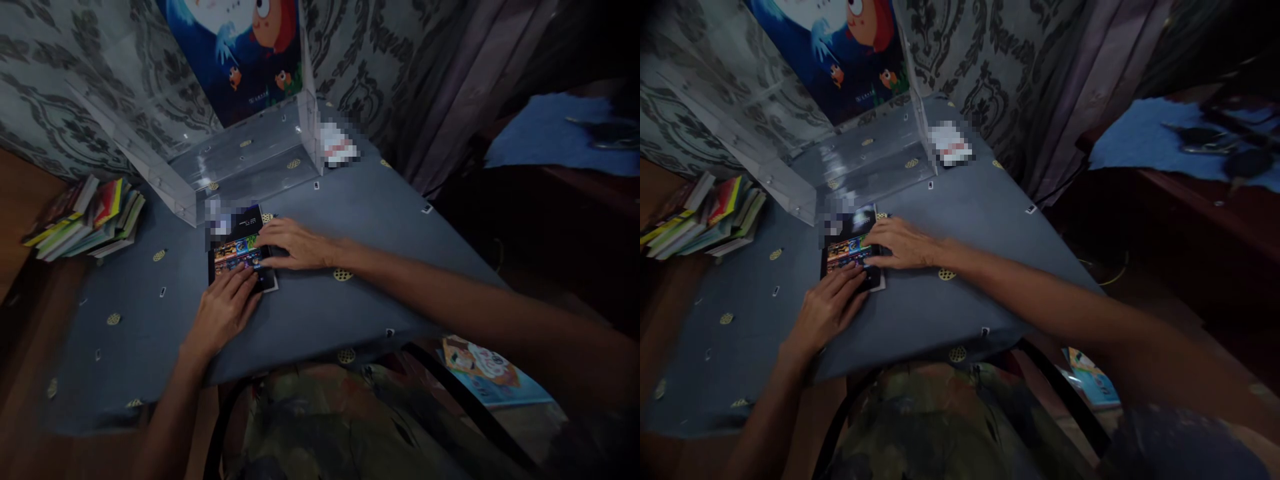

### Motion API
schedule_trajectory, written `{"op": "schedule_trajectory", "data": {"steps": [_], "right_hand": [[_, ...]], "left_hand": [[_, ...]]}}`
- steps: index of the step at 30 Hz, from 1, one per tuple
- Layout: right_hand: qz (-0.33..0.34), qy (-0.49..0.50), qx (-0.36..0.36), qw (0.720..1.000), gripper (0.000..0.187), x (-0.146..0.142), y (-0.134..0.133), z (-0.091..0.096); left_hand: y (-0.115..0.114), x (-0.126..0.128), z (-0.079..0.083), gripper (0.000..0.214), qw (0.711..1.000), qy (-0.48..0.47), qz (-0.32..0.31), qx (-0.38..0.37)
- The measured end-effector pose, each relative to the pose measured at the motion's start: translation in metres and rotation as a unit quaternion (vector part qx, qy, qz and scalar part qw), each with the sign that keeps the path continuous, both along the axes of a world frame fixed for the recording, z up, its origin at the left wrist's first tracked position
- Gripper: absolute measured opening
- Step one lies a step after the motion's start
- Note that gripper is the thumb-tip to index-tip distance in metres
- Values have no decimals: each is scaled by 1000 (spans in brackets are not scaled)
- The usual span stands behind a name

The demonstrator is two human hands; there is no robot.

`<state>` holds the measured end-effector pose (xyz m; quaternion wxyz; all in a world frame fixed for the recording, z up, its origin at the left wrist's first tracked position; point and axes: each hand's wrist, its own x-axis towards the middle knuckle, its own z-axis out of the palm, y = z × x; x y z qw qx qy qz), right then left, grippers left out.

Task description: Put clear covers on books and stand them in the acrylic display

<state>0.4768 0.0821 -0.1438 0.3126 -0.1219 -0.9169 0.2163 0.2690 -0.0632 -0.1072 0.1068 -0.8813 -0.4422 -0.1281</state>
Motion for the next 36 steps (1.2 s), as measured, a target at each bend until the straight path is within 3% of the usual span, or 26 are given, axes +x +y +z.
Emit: {"op": "schedule_trajectory", "data": {"steps": [4,9,14,17,22,29,36], "right_hand": [[-3,-66,38,997,77,1,-7,-1],[-1,-123,44,991,82,2,-9,-1],[-5,-126,31,992,84,3,-10,2],[-7,-130,16,991,85,4,-11,3],[0,-138,5,990,84,5,-11,4],[-5,-119,-42,992,69,8,-1,7],[-17,-90,-79,993,57,10,2,11]], "left_hand": [[-2,-1,0,33,1000,-7,-1,-3],[2,-6,4,25,997,-60,26,-27],[18,-32,-1,34,969,-100,226,-29],[27,-46,-6,41,949,-141,273,-72],[28,-60,-9,41,929,-237,261,-115],[8,-84,-18,45,892,-359,186,-204],[-2,-67,-19,41,921,-306,161,-178]]}}
